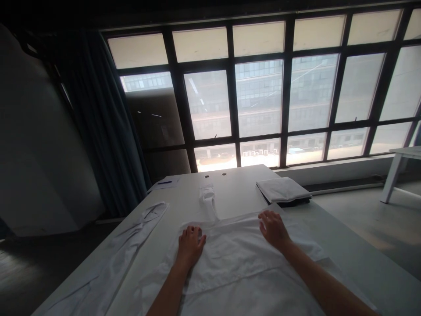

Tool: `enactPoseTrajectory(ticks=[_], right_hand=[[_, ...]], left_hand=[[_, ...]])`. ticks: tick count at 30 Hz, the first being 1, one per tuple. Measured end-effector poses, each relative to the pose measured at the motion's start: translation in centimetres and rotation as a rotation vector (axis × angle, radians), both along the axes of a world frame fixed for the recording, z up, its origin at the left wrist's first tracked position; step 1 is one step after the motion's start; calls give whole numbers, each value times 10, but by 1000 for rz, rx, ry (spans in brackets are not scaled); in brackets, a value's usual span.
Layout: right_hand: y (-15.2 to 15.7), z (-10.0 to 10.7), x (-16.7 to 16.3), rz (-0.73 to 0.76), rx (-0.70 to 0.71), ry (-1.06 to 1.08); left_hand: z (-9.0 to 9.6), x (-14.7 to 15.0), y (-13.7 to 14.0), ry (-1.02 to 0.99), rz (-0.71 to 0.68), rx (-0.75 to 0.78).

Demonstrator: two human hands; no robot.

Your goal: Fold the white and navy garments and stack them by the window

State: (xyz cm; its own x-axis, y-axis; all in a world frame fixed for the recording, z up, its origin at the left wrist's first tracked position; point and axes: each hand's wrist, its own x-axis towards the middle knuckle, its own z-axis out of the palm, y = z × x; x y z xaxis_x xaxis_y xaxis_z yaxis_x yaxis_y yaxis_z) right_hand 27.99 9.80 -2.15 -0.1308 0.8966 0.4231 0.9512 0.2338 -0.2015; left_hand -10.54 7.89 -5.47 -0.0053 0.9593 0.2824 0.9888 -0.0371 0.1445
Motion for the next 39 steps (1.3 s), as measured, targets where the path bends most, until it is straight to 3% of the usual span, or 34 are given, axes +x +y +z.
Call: enactPoseTrajectory(ticks=[4, 8, 14, 18, 22, 26, 31, 35, 39], right_hand=[[-2, -34, -16, 22, -220, 4], [-2, -43, -4, 12, -353, -59], [-32, -55, 21, -4, -370, -102], [-55, -60, 45, 22, -367, -93], [-60, -52, 57, 51, -399, -89], [-55, -35, 23, 35, -416, -129], [-45, -25, -63, 478, -446, -21], [-31, -31, -95, 471, -383, 44], [-11, -39, -68, 368, -373, 10]], left_hand=[[2, 4, -6, 16, -41, -5], [1, 7, -13, 33, -43, -67], [4, 26, -31, 111, -87, -267], [8, 37, -52, 125, -107, -278], [17, 51, -68, 175, -21, -217], [19, 85, -68, 210, -63, -133], [9, 123, -44, 115, -163, -142], [6, 107, -21, 90, -175, -128], [3, 64, -4, 69, -170, -191]])
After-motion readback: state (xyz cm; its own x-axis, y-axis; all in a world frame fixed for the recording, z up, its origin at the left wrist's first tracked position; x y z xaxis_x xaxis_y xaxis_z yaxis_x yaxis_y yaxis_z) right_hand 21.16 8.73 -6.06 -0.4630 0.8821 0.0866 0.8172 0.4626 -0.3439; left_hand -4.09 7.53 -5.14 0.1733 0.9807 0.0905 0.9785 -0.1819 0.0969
